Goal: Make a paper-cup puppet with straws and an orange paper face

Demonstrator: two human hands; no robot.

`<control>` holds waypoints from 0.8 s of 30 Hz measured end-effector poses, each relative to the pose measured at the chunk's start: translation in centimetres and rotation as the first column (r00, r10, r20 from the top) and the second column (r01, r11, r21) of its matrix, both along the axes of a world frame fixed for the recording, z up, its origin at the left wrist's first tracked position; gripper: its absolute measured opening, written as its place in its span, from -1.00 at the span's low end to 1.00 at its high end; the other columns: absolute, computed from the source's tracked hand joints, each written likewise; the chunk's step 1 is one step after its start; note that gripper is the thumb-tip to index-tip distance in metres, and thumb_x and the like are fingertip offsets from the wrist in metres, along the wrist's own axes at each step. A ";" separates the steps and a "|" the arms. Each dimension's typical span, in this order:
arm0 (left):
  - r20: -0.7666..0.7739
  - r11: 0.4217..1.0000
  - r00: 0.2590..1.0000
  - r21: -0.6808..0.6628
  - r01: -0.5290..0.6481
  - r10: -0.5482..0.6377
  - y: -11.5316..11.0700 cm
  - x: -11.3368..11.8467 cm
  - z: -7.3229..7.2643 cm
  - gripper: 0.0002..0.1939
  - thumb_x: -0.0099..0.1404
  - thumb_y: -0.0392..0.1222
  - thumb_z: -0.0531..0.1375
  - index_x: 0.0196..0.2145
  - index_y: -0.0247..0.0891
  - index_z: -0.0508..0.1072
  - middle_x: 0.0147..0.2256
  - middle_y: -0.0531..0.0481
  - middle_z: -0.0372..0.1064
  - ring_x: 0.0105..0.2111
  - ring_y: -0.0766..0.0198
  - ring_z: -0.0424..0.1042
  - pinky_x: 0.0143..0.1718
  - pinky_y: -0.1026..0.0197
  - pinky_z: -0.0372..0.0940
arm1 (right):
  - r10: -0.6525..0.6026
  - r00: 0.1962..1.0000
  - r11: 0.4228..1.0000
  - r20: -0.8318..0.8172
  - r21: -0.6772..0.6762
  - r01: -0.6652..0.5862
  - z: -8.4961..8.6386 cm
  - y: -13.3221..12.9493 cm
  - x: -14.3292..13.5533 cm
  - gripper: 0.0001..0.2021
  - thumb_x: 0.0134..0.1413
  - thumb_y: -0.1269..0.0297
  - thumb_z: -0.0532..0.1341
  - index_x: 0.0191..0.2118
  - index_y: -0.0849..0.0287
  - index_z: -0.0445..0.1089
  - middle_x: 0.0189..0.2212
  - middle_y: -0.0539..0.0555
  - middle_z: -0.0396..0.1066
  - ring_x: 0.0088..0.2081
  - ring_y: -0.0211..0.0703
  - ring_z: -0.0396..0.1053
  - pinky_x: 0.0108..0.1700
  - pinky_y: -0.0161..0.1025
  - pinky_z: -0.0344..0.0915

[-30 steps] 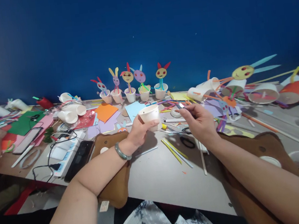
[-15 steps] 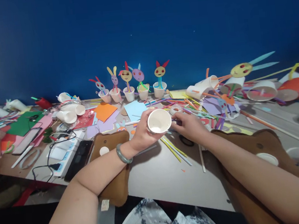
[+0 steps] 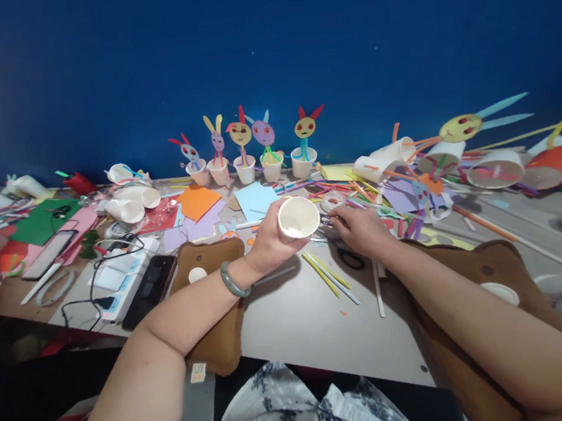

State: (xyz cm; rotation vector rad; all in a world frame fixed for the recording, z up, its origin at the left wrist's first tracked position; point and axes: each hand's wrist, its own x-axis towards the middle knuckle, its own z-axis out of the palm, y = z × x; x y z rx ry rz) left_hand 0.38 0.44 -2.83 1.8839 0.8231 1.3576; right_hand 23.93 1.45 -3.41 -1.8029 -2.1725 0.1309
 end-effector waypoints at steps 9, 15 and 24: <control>0.183 0.962 0.982 -0.273 0.006 0.045 2.0 0.1 -1.4 -0.18 -0.10 0.09 0.55 0.01 -0.22 0.32 -0.07 -0.09 0.40 -0.02 0.09 0.42 0.12 -0.01 0.30 | -0.037 0.999 0.999 -0.024 0.004 0.037 -0.9 0.3 0.0 -0.79 0.15 0.31 0.15 -0.29 0.15 0.56 -0.30 0.23 0.60 -0.21 0.10 0.47 -0.07 0.00 0.16; 0.250 0.944 0.964 -0.330 -0.002 0.089 2.3 0.2 -1.3 -0.22 -0.14 -0.06 0.56 -0.02 -0.21 0.31 -0.10 -0.05 0.42 -0.07 0.14 0.43 0.07 0.03 0.32 | -0.041 0.982 0.979 -0.182 0.191 0.076 0.7 0.3 -0.6 -0.74 0.23 0.12 0.12 -0.25 0.16 0.48 -0.32 0.20 0.53 -0.26 0.01 0.41 -0.16 -0.07 0.26; 0.290 0.939 0.953 -0.342 0.020 0.085 2.1 0.5 -1.5 -0.25 -0.15 -0.11 0.53 -0.04 -0.25 0.32 -0.06 -0.10 0.43 -0.02 0.09 0.45 0.10 -0.01 0.30 | 0.497 0.437 0.868 -0.749 0.430 -0.249 10.6 -11.2 -4.5 -0.48 0.38 -0.05 0.07 -0.61 0.04 0.14 -0.70 -0.08 0.06 -0.61 -0.20 0.09 -0.20 0.11 0.43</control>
